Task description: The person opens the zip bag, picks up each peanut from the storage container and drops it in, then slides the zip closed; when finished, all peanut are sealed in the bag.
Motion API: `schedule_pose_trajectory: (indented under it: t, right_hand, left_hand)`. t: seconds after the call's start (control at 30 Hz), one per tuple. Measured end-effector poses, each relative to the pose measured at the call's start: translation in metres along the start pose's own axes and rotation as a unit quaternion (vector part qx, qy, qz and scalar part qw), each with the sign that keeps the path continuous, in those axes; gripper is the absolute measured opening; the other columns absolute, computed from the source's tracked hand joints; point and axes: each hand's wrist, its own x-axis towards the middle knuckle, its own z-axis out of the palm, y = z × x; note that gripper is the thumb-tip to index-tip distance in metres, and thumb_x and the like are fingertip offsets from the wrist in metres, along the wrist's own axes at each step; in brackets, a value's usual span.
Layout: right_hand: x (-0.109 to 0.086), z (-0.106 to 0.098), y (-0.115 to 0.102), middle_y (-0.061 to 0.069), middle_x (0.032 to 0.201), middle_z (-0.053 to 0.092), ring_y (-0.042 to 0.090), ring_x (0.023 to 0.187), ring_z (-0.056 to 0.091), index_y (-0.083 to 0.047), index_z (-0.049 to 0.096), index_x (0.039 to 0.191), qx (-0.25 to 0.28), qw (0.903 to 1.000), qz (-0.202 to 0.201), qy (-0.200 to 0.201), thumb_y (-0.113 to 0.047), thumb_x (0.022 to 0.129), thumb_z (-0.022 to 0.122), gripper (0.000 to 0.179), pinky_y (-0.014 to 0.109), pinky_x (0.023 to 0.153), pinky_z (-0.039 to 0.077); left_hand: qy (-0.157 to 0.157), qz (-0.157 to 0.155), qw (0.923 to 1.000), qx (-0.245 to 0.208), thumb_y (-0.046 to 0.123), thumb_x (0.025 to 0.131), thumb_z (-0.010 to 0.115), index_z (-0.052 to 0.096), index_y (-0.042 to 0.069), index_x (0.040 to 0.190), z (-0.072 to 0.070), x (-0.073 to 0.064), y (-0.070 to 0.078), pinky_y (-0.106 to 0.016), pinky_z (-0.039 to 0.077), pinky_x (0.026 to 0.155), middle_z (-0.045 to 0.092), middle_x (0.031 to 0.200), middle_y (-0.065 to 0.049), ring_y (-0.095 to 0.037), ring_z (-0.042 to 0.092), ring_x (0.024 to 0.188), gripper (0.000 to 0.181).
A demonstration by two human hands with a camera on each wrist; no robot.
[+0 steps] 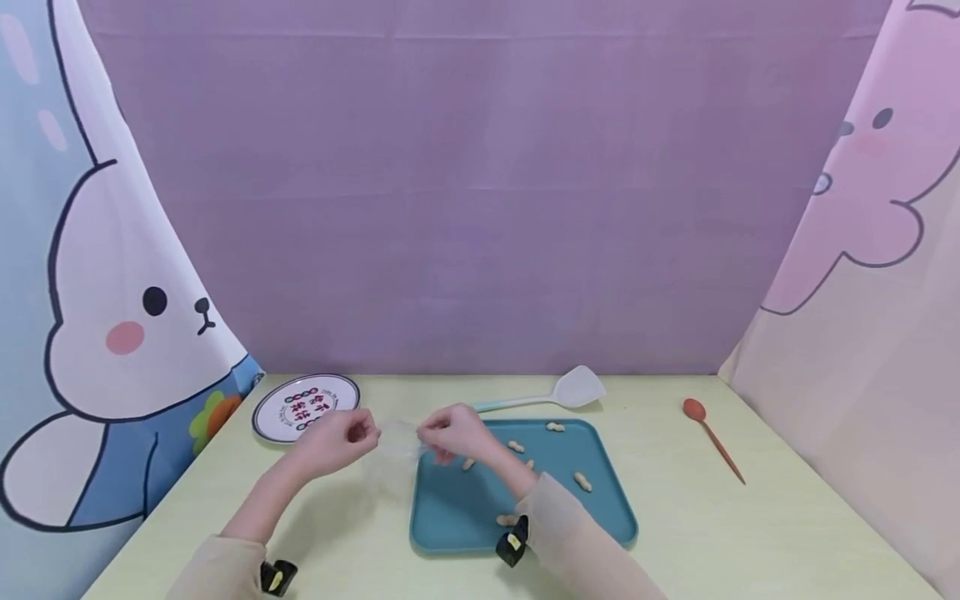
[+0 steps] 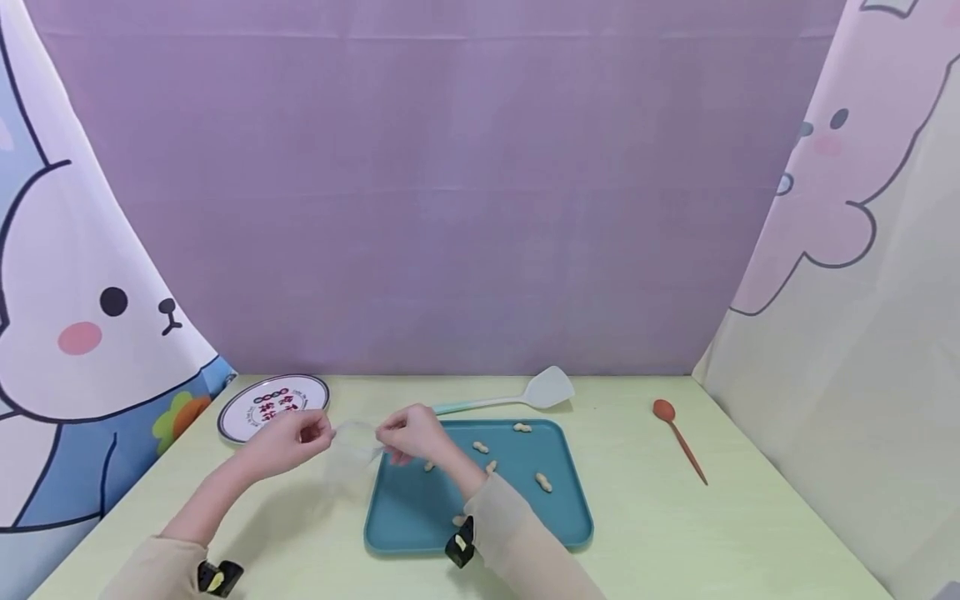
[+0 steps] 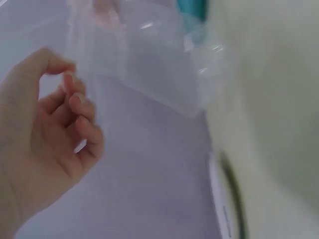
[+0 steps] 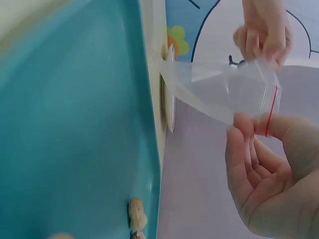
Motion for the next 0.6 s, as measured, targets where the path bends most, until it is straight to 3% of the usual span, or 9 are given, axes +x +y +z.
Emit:
schedule_pose_trajectory:
  t: [0.13,0.27,0.33,0.43,0.6]
  right_hand:
    - [0.002,0.003,-0.003,0.021,0.072,0.068,0.025,0.054,0.064,-0.005,0.073,0.094,0.024,0.9996,0.004,0.015,-0.019,0.089,0.065,0.017,0.042,0.057,0.058]
    - [0.005,0.006,-0.006,0.023,0.073,0.068,0.023,0.053,0.065,-0.003,0.073,0.095,0.043,0.9988,0.009,0.023,-0.016,0.088,0.066,0.017,0.046,0.059,0.057]
    - [0.006,0.008,-0.006,0.023,0.074,0.068,0.021,0.052,0.064,-0.003,0.073,0.095,0.046,0.9986,0.009,0.024,-0.016,0.087,0.066,0.016,0.043,0.058,0.058]
    - [0.008,0.010,-0.006,0.018,0.072,0.069,0.021,0.053,0.064,-0.005,0.074,0.095,0.033,0.9992,0.002,0.025,-0.017,0.087,0.067,0.016,0.038,0.054,0.058]
    - [0.010,0.015,-0.006,0.011,0.070,0.070,0.036,0.063,0.066,-0.008,0.074,0.094,0.009,0.9997,-0.016,0.015,-0.020,0.087,0.066,0.016,0.041,0.055,0.057]
  left_hand:
    - [0.053,0.012,0.9985,0.009,0.029,0.089,0.062,0.059,0.015,0.092,0.009,0.002,-0.005,-0.022,0.044,0.057,0.056,0.075,0.006,-0.008,0.050,0.067,0.015]
    - [0.089,0.019,0.9958,0.008,0.047,0.079,0.071,0.049,0.011,0.126,0.019,0.002,-0.009,-0.037,0.053,0.077,0.062,0.107,-0.004,-0.021,0.059,0.096,0.063]
    - [0.093,0.039,0.9947,0.018,0.054,0.071,0.074,0.038,0.009,0.138,0.024,0.002,-0.013,-0.046,0.050,0.089,0.058,0.123,-0.009,-0.027,0.056,0.111,0.088]
    - [0.087,0.077,0.9931,0.018,0.060,0.063,0.077,0.027,0.008,0.145,0.033,0.004,-0.018,-0.051,0.042,0.100,0.047,0.138,-0.011,-0.030,0.046,0.125,0.110]
    - [0.071,0.108,0.9916,-0.001,0.053,0.064,0.080,0.020,0.007,0.148,0.044,0.004,-0.021,-0.049,0.037,0.106,0.036,0.147,-0.012,-0.030,0.037,0.133,0.113]
